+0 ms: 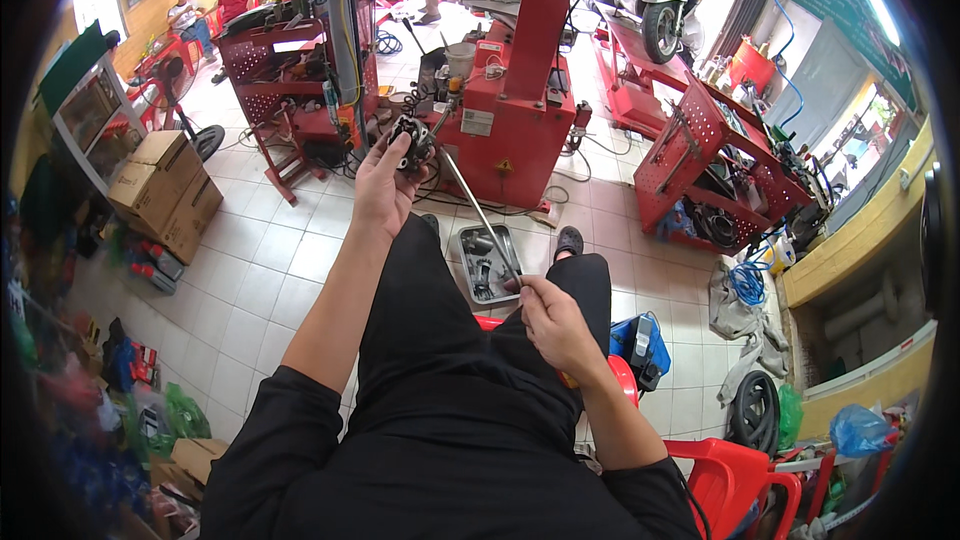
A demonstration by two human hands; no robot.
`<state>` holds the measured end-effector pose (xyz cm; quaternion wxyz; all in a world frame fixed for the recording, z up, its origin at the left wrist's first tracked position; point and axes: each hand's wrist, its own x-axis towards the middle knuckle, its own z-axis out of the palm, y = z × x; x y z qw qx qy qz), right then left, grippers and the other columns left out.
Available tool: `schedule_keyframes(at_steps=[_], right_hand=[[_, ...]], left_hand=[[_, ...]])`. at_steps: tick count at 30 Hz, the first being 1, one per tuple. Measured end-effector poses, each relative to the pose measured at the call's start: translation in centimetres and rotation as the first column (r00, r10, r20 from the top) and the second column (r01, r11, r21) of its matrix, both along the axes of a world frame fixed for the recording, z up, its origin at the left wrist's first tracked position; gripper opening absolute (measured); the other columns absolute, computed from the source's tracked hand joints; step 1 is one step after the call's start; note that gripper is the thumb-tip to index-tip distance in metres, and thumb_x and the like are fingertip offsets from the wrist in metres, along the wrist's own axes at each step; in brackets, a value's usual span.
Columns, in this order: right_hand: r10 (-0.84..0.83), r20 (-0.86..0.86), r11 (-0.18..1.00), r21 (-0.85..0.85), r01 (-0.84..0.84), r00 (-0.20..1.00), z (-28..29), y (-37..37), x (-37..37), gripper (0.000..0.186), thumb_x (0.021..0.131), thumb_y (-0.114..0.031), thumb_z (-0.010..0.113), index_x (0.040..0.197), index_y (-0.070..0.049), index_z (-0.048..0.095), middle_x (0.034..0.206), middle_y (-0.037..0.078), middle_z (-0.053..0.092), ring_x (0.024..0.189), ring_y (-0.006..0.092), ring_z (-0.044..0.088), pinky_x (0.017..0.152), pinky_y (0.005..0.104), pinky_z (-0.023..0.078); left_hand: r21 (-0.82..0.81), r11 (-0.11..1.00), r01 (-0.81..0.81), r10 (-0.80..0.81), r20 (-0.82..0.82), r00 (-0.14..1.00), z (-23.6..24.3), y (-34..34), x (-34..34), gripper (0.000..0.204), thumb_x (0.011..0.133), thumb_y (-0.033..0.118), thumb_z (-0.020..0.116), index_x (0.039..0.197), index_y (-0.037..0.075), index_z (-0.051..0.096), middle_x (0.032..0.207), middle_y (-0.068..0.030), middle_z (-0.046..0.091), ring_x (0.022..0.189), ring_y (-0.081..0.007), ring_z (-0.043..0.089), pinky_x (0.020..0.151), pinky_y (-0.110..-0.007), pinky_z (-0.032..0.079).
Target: The person disassembles a cylindrical motor component using a screwdriver, separating the housing and removing internal parts. They place the disassembled pieces into a metal tray and then reassemble the motor, securing the housing with screws.
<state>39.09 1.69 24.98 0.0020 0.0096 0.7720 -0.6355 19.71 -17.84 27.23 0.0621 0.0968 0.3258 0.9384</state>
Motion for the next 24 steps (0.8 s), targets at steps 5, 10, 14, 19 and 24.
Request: schedule_keyframes(at_steps=[5,10,14,19,24], right_hand=[[-0.019,-0.043,0.995,0.094,0.023,0.999,2.1,0.2,0.5,0.023,0.097,-0.012,0.040,0.108,0.001,0.055,0.060,-0.009,0.033,0.049,-0.0001,0.028,0.043,0.0180,0.023],[-0.035,-0.062,0.989,0.143,0.044,0.997,2.4,0.4,0.8,0.023,0.097,-0.012,0.040,0.108,0.001,0.056,0.060,-0.008,0.033,0.050,0.0001,0.028,0.043,0.0185,0.024],[-0.021,-0.061,0.993,0.114,0.028,0.998,3.2,0.4,1.0,0.023,0.097,-0.012,0.040,0.106,0.001,0.056,0.060,-0.008,0.033,0.049,0.0003,0.028,0.043,0.0187,0.024],[-0.050,-0.021,0.983,0.174,0.053,0.999,4.1,0.3,1.4,0.027,0.094,-0.015,0.044,0.106,0.006,0.055,0.074,0.011,0.056,0.068,0.0138,0.050,0.067,0.0272,0.043],[-0.043,-0.019,0.983,0.176,0.046,0.999,3.7,0.6,1.3,0.028,0.094,-0.016,0.045,0.108,0.007,0.054,0.078,0.014,0.059,0.074,0.0158,0.055,0.072,0.0279,0.044]], left_hand=[[-0.044,0.988,-0.151,0.148,-0.054,0.987,1.5,0.9,1.2,0.038,0.083,0.009,0.064,0.117,0.009,0.048,0.096,-0.0048,0.061,0.078,-0.0151,0.063,0.054,-0.024,0.051],[-0.049,0.990,-0.131,0.128,-0.059,0.990,2.5,1.8,1.4,0.044,0.083,0.009,0.065,0.122,0.010,0.045,0.095,-0.0029,0.061,0.075,-0.0117,0.061,0.052,-0.022,0.048],[-0.041,0.991,-0.125,0.121,-0.104,0.987,3.1,2.0,1.1,0.047,0.082,0.009,0.066,0.124,0.010,0.044,0.095,-0.0026,0.060,0.074,-0.0106,0.061,0.052,-0.022,0.048],[-0.053,0.987,-0.151,0.144,-0.119,0.982,3.4,2.0,1.3,0.049,0.083,0.009,0.066,0.125,0.009,0.042,0.094,-0.0035,0.060,0.074,-0.0107,0.061,0.053,-0.022,0.047],[-0.058,0.984,-0.166,0.159,-0.112,0.981,3.5,2.0,1.3,0.048,0.083,0.009,0.066,0.125,0.009,0.042,0.094,-0.0037,0.060,0.073,-0.0109,0.060,0.053,-0.022,0.047]])
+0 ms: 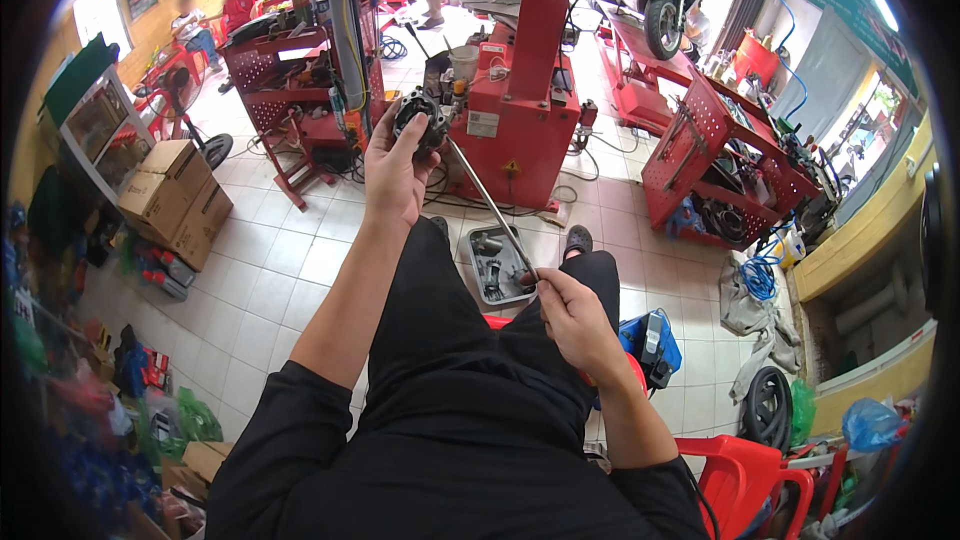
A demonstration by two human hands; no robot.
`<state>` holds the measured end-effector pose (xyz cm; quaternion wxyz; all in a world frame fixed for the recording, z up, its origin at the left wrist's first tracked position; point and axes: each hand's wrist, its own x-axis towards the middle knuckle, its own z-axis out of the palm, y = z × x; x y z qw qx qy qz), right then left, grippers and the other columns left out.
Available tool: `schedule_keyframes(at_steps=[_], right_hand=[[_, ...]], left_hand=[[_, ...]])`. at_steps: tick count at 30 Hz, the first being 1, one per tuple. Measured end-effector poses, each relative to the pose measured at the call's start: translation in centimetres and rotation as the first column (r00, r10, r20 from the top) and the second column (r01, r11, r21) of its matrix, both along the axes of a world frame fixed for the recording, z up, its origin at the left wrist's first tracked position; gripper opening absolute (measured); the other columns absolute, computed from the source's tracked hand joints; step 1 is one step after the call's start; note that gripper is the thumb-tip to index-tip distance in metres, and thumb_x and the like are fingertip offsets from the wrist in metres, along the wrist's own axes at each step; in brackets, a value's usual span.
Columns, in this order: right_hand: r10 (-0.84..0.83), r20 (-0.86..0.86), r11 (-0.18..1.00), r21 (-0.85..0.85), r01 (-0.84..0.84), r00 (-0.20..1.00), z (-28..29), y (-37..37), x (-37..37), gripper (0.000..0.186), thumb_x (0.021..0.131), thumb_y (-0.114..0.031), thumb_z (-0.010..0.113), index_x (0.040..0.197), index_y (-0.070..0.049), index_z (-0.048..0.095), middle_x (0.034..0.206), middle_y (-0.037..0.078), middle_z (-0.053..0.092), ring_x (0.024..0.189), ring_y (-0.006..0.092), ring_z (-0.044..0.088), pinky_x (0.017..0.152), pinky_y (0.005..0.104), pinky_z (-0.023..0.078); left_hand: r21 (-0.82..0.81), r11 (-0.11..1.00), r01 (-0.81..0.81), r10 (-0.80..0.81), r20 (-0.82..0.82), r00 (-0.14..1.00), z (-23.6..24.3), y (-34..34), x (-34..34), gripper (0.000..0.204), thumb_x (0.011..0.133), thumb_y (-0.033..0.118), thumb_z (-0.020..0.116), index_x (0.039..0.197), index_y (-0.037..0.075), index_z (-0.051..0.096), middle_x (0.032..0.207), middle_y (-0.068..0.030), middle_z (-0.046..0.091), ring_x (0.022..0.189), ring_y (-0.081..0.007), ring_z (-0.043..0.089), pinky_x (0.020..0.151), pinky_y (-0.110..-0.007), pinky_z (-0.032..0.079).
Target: The person disassembles a cylindrical motor component using a screwdriver, separating the housing and removing internal parts. They place the disassembled pieces into a metal tray and then reassemble the motor, securing the housing with screws.
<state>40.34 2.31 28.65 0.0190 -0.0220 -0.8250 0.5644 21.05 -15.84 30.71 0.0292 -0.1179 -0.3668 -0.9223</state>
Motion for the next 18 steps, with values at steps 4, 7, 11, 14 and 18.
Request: schedule_keyframes(at_steps=[4,7,11,14,18], right_hand=[[0.007,-0.002,1.000,0.000,-0.007,1.000,-0.19,0.05,-0.10,0.030,0.094,-0.017,0.046,0.109,0.008,0.053,0.081,0.016,0.060,0.078,0.0173,0.057,0.074,0.0287,0.045],[0.013,-0.018,1.000,-0.024,-0.014,1.000,-0.25,0.17,-0.14,0.028,0.094,-0.016,0.045,0.109,0.007,0.053,0.078,0.012,0.055,0.073,0.0141,0.052,0.069,0.0270,0.041],[0.035,-0.073,0.993,-0.108,-0.043,0.997,-1.02,0.25,-0.40,0.022,0.097,-0.012,0.039,0.107,0.001,0.055,0.059,-0.008,0.031,0.049,0.0003,0.027,0.043,0.0189,0.023],[0.037,-0.070,0.994,-0.100,-0.044,0.997,-0.80,0.15,-0.42,0.023,0.097,-0.012,0.040,0.106,0.001,0.056,0.059,-0.009,0.031,0.049,0.0003,0.027,0.043,0.0189,0.023],[0.039,-0.060,0.994,-0.098,-0.044,0.997,-0.73,0.09,-0.37,0.023,0.097,-0.012,0.040,0.106,0.001,0.056,0.059,-0.009,0.032,0.049,0.0002,0.027,0.043,0.0187,0.023]], left_hand=[[-0.010,1.000,-0.016,0.016,0.001,1.000,-0.06,-0.02,-0.04,0.049,0.083,0.009,0.065,0.125,0.009,0.042,0.094,-0.0042,0.060,0.072,-0.0120,0.061,0.053,-0.022,0.047],[-0.025,1.000,-0.010,0.010,-0.005,1.000,-0.06,0.04,-0.04,0.049,0.083,0.009,0.065,0.126,0.009,0.042,0.095,-0.0045,0.060,0.072,-0.0127,0.062,0.053,-0.022,0.047],[-0.009,1.000,-0.029,0.030,0.010,1.000,0.47,0.50,0.53,0.030,0.085,0.009,0.063,0.113,0.008,0.053,0.088,-0.0053,0.060,0.069,-0.0147,0.060,0.050,-0.024,0.047],[-0.028,0.998,-0.049,0.049,-0.004,0.999,0.19,0.39,0.38,0.030,0.085,0.008,0.063,0.113,0.008,0.053,0.089,-0.0050,0.060,0.069,-0.0141,0.060,0.050,-0.023,0.048],[-0.009,0.998,-0.069,0.069,-0.002,0.998,0.20,0.42,0.30,0.031,0.084,0.008,0.063,0.114,0.008,0.052,0.090,-0.0045,0.060,0.070,-0.0129,0.060,0.050,-0.023,0.048]])
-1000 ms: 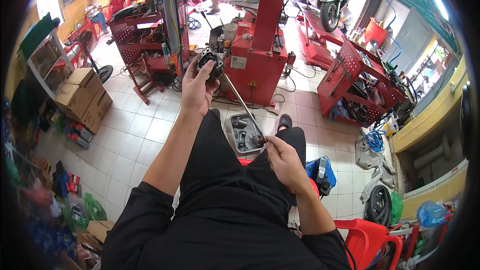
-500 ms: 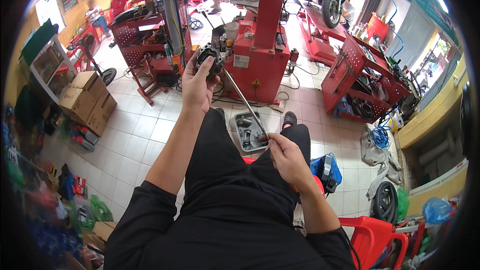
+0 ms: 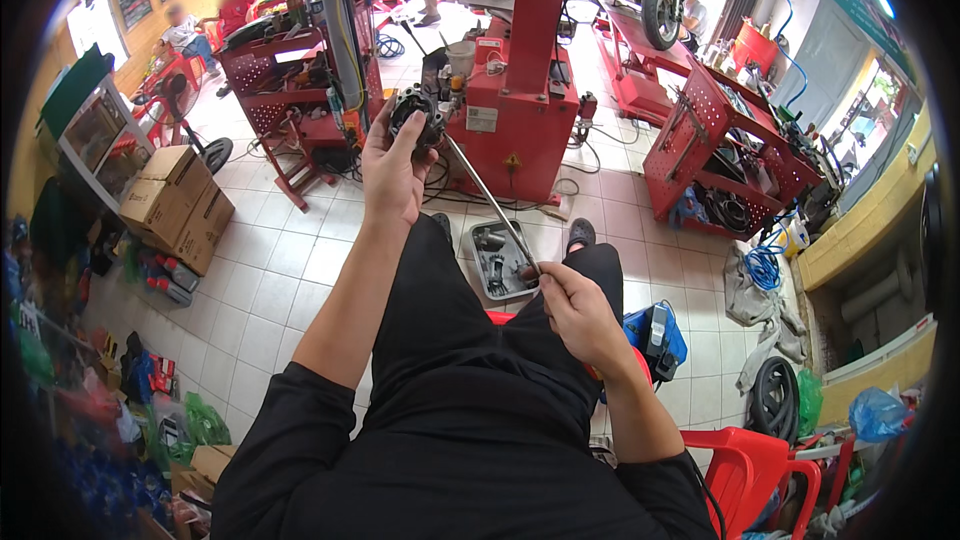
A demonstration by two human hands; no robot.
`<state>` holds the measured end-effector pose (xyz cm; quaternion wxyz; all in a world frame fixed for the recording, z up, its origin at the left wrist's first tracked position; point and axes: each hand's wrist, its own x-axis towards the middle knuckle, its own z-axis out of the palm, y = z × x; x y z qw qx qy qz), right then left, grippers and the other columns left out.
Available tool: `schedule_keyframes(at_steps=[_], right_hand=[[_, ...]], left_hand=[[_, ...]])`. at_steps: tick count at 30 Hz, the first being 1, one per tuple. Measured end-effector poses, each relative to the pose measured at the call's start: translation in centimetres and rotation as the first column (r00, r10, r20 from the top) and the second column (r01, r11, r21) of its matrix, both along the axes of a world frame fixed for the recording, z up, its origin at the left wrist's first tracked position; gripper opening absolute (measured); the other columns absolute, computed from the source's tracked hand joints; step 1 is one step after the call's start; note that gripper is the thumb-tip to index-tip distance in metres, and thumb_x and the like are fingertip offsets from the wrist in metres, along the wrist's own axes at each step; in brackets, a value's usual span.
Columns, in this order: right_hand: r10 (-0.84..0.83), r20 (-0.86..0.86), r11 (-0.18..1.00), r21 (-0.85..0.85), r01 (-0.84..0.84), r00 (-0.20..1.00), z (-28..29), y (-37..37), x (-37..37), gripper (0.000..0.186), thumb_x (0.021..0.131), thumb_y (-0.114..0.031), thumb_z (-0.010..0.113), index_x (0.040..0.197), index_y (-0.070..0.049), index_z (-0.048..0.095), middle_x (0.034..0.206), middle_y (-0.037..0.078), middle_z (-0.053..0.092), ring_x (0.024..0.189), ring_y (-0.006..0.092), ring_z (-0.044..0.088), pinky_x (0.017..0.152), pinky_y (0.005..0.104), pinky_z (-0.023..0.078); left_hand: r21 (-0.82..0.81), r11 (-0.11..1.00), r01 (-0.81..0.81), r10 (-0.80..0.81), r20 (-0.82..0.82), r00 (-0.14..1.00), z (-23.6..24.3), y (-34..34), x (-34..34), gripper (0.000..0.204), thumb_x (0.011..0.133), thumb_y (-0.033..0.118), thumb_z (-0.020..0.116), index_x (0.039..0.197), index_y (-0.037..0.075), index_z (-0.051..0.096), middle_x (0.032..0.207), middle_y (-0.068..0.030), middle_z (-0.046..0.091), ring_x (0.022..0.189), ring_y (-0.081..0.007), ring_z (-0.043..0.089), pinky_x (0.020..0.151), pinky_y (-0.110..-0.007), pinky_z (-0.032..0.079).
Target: The person disassembles a cylindrical motor component using a screwdriver, separating the housing and removing internal parts. They place the disassembled pieces into a metal tray and then reassemble the motor, securing the housing with screws.
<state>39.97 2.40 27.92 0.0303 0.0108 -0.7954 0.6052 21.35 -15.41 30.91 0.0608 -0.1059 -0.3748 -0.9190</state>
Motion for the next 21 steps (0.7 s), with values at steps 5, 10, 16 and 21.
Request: schedule_keyframes(at_steps=[5,10,16,21], right_hand=[[-0.002,-0.015,1.000,0.017,0.003,1.000,-0.2,0.3,0.0,0.023,0.097,-0.013,0.040,0.107,0.000,0.056,0.059,-0.009,0.032,0.049,-0.0001,0.027,0.043,0.0182,0.023],[0.048,0.153,0.990,-0.137,-0.027,0.987,1.4,0.2,0.4,0.023,0.097,-0.013,0.040,0.108,0.001,0.056,0.058,-0.009,0.033,0.049,-0.0004,0.028,0.043,0.0175,0.024],[-0.011,-0.045,0.998,0.054,0.013,0.999,0.0,0.6,-0.1,0.023,0.095,-0.011,0.044,0.107,0.002,0.058,0.057,-0.003,0.045,0.049,0.0034,0.039,0.046,0.0188,0.032],[-0.135,-0.310,0.918,0.318,0.236,0.941,0.6,-0.6,0.5,0.021,0.091,-0.013,0.052,0.104,0.003,0.059,0.069,0.016,0.058,0.059,0.0220,0.057,0.060,0.0296,0.045]], left_hand=[[-0.054,0.998,-0.012,0.011,-0.026,1.000,0.2,0.1,0.4,0.037,0.085,0.007,0.062,0.119,0.007,0.048,0.092,-0.0045,0.060,0.071,-0.0121,0.060,0.050,-0.022,0.048],[-0.114,0.993,-0.018,0.002,-0.139,0.990,-0.2,-0.7,-0.1,0.049,0.084,0.007,0.064,0.128,0.007,0.042,0.098,-0.0038,0.059,0.077,-0.0078,0.058,0.054,-0.020,0.048],[-0.214,0.970,-0.114,0.062,-0.234,0.970,0.8,-0.7,0.4,0.056,0.083,0.008,0.065,0.131,0.000,0.037,0.097,-0.0038,0.060,0.075,-0.0055,0.056,0.054,-0.019,0.047],[-0.265,0.945,-0.190,0.114,-0.278,0.954,1.1,-0.7,0.6,0.057,0.083,0.009,0.065,0.131,-0.004,0.036,0.095,-0.0043,0.060,0.073,-0.0052,0.055,0.054,-0.019,0.047]])
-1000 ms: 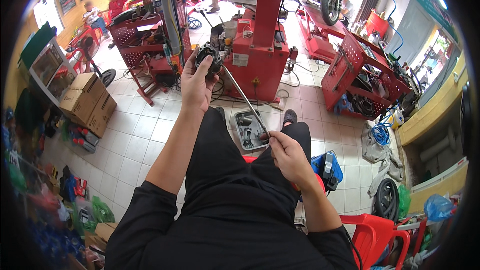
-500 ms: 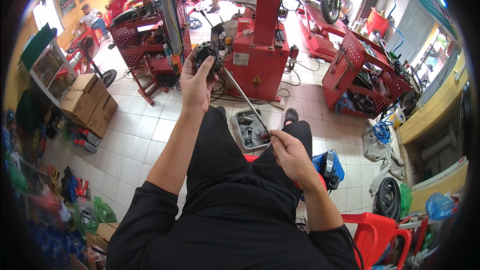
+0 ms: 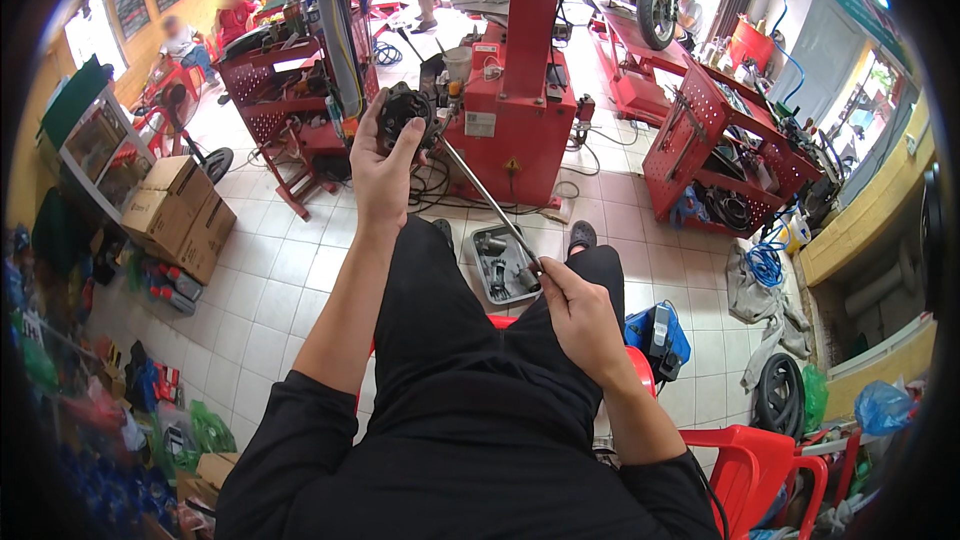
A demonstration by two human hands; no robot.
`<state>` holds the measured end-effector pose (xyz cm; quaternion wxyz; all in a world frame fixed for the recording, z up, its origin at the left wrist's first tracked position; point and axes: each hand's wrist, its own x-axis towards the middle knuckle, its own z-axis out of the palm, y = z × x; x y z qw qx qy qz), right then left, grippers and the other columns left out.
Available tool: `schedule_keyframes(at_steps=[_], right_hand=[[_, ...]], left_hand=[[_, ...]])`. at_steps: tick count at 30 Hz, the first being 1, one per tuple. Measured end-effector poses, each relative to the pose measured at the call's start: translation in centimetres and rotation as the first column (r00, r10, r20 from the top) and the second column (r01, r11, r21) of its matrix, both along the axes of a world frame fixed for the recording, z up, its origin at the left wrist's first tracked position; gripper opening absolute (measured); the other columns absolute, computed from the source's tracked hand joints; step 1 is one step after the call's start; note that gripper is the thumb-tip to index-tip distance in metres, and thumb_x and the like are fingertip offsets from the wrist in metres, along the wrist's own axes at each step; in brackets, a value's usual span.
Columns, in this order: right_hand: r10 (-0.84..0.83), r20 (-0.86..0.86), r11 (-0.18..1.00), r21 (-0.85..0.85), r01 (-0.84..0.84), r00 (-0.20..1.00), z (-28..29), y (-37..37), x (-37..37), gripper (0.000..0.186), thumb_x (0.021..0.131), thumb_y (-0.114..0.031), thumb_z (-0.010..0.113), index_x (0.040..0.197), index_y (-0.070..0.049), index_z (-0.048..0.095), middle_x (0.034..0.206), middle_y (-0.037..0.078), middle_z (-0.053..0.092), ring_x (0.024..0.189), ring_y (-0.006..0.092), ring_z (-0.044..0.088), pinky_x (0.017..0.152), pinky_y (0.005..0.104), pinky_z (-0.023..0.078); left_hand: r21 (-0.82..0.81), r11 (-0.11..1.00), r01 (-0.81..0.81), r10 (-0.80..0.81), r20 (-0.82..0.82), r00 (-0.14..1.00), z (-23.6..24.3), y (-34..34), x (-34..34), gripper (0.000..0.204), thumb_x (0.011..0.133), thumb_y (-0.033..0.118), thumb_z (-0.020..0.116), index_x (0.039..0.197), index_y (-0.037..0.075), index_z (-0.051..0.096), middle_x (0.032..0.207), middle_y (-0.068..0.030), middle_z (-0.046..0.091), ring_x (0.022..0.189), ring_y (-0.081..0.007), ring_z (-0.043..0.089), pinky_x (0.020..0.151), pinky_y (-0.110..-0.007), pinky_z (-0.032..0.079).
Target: The person disassembles a cylindrical motor component using a screwdriver, separating the housing and removing internal parts. They place the disassembled pieces into a metal tray and then reassemble the motor, securing the housing with screws.
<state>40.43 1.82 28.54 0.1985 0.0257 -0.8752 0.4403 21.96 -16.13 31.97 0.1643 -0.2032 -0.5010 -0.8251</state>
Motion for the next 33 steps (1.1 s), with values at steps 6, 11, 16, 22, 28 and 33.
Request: schedule_keyframes(at_steps=[6,11,16,22,28,33], right_hand=[[-0.018,0.055,0.993,-0.112,0.025,0.998,-0.4,0.2,-0.3,0.017,0.088,-0.007,0.055,0.099,0.006,0.058,0.067,0.008,0.059,0.057,0.0102,0.053,0.055,0.0232,0.042],[0.018,0.183,0.973,-0.230,0.025,0.983,-0.2,0.6,-0.3,0.019,0.086,-0.009,0.057,0.098,0.006,0.057,0.071,0.013,0.062,0.064,0.0137,0.058,0.061,0.0268,0.046],[0.048,0.155,0.937,-0.350,0.009,0.987,-0.2,0.5,-0.6,0.014,0.091,-0.011,0.052,0.089,0.002,0.057,0.067,0.000,0.053,0.063,0.0039,0.046,0.056,0.0193,0.038],[0.030,0.194,0.965,-0.262,0.022,0.981,-0.9,0.8,-0.9,0.016,0.092,-0.014,0.053,0.089,0.001,0.056,0.065,-0.001,0.050,0.057,0.0034,0.042,0.052,0.0201,0.034],[0.054,0.254,0.931,-0.361,0.043,0.966,-0.1,0.2,-0.5,0.021,0.090,-0.016,0.054,0.089,0.004,0.055,0.071,0.009,0.060,0.064,0.0107,0.051,0.061,0.0268,0.043],[0.103,0.202,0.902,-0.431,-0.006,0.974,-1.5,1.2,-1.1,0.018,0.089,-0.015,0.056,0.087,0.003,0.053,0.071,0.008,0.058,0.065,0.0097,0.050,0.059,0.0254,0.042]], left_hand=[[-0.019,1.000,-0.001,0.001,-0.011,1.000,0.6,0.4,0.9,0.056,0.083,0.009,0.065,0.131,-0.004,0.037,0.094,-0.0042,0.061,0.073,-0.0050,0.056,0.055,-0.018,0.046],[-0.041,0.999,0.023,-0.024,-0.008,1.000,1.0,0.7,1.9,0.055,0.083,0.008,0.064,0.131,-0.003,0.038,0.094,-0.0038,0.061,0.074,-0.0047,0.056,0.057,-0.018,0.046],[-0.067,0.996,0.064,-0.066,-0.025,0.998,0.7,0.9,2.0,0.052,0.085,0.005,0.061,0.132,0.004,0.039,0.101,-0.0030,0.060,0.081,-0.0058,0.058,0.058,-0.019,0.048],[-0.081,0.995,0.065,-0.067,-0.026,0.997,1.1,1.1,2.6,0.052,0.085,0.005,0.061,0.132,0.004,0.039,0.101,-0.0028,0.060,0.083,-0.0058,0.059,0.058,-0.019,0.048],[-0.105,0.991,0.086,-0.089,-0.022,0.996,0.8,1.4,3.0,0.052,0.085,0.004,0.061,0.132,0.004,0.039,0.102,-0.0028,0.060,0.084,-0.0059,0.059,0.059,-0.018,0.048],[-0.094,0.991,0.092,-0.095,-0.034,0.995,0.9,1.7,3.3,0.053,0.085,0.004,0.061,0.133,0.004,0.039,0.103,-0.0036,0.059,0.083,-0.0062,0.059,0.058,-0.018,0.047]])
